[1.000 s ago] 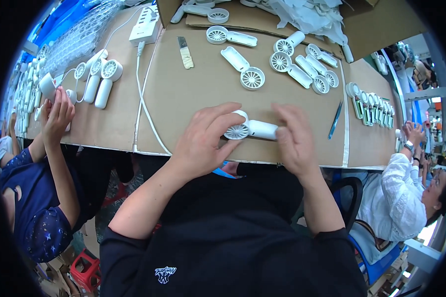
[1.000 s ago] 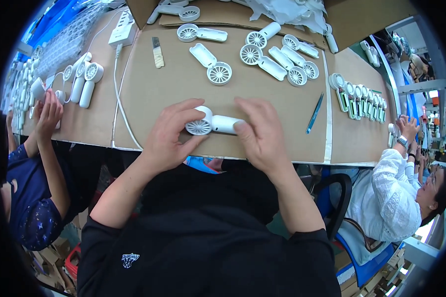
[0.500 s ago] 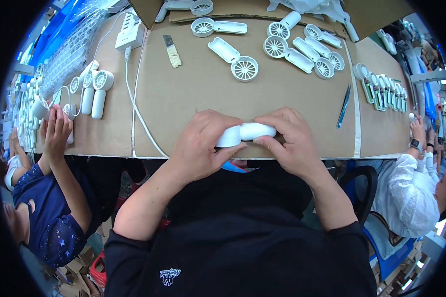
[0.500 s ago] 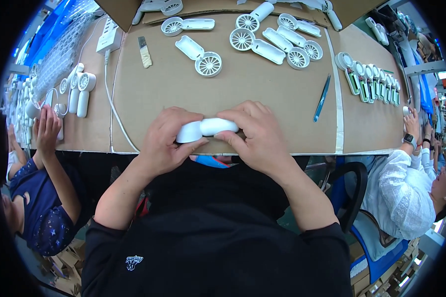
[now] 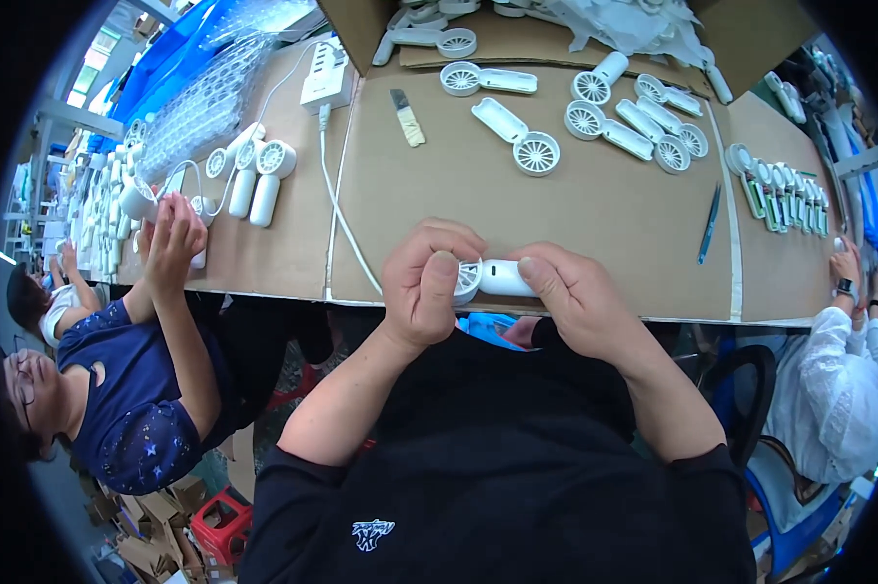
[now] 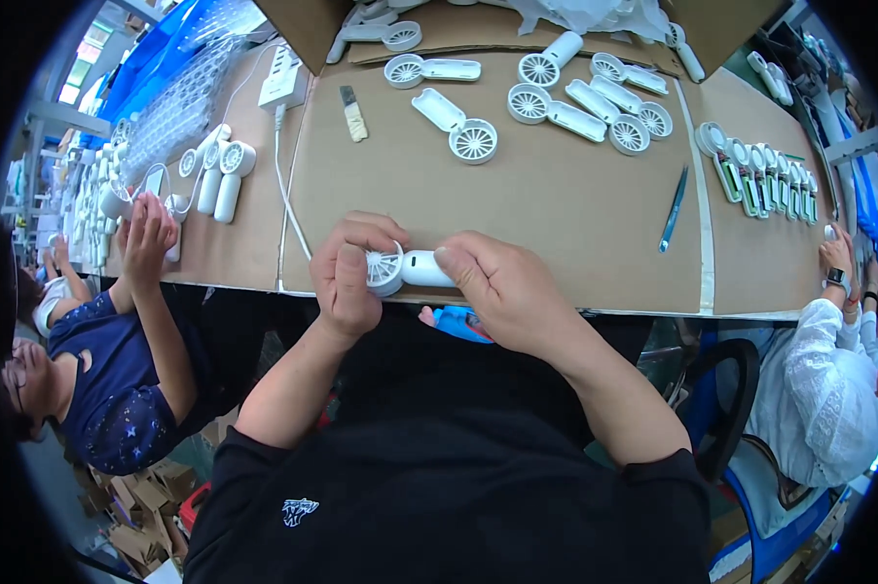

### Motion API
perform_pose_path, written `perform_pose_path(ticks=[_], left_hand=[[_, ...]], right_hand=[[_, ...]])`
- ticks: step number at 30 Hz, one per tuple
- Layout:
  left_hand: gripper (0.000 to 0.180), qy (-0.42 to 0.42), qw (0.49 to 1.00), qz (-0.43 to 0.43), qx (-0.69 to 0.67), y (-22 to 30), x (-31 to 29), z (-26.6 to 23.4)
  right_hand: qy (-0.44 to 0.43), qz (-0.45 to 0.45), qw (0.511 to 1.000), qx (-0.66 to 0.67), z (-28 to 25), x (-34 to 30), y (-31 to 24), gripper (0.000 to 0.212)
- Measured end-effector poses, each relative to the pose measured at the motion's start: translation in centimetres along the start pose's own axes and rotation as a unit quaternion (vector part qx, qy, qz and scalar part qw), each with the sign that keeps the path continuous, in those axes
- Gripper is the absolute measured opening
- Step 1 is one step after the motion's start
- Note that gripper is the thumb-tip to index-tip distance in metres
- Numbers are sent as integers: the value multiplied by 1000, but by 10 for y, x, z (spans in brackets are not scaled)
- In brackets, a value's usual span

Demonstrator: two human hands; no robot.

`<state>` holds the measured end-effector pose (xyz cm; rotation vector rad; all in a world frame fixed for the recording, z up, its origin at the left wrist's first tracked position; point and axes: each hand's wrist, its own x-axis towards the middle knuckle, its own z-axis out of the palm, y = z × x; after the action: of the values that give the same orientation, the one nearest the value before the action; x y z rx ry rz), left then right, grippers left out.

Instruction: Assembling components of handheld portable fans at a factory workstation.

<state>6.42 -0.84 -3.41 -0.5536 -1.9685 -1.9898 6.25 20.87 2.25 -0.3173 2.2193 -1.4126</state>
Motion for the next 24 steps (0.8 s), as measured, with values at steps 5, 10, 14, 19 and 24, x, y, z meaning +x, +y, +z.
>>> perform_pose_path(ticks=[5, 10, 14, 19, 24], left_hand=[[16, 30, 997, -77, -10, -2, -2, -1], [12, 25, 993, -78, 85, -2, 6, 6], [10, -14, 980, -16, 196, -1, 10, 10], [15, -85, 945, 46, 312, 1, 15, 18], [24, -107, 935, 56, 335, 7, 15, 20]], right_hand=[[47, -89, 994, -34, 10, 0, 9, 30], [268, -242, 891, -276, -25, -3, 52, 35], [430, -119, 810, -380, -99, -23, 80, 38], [357, -35, 830, -427, -102, -60, 106, 40], [277, -54, 867, -411, -65, -73, 76, 52]])
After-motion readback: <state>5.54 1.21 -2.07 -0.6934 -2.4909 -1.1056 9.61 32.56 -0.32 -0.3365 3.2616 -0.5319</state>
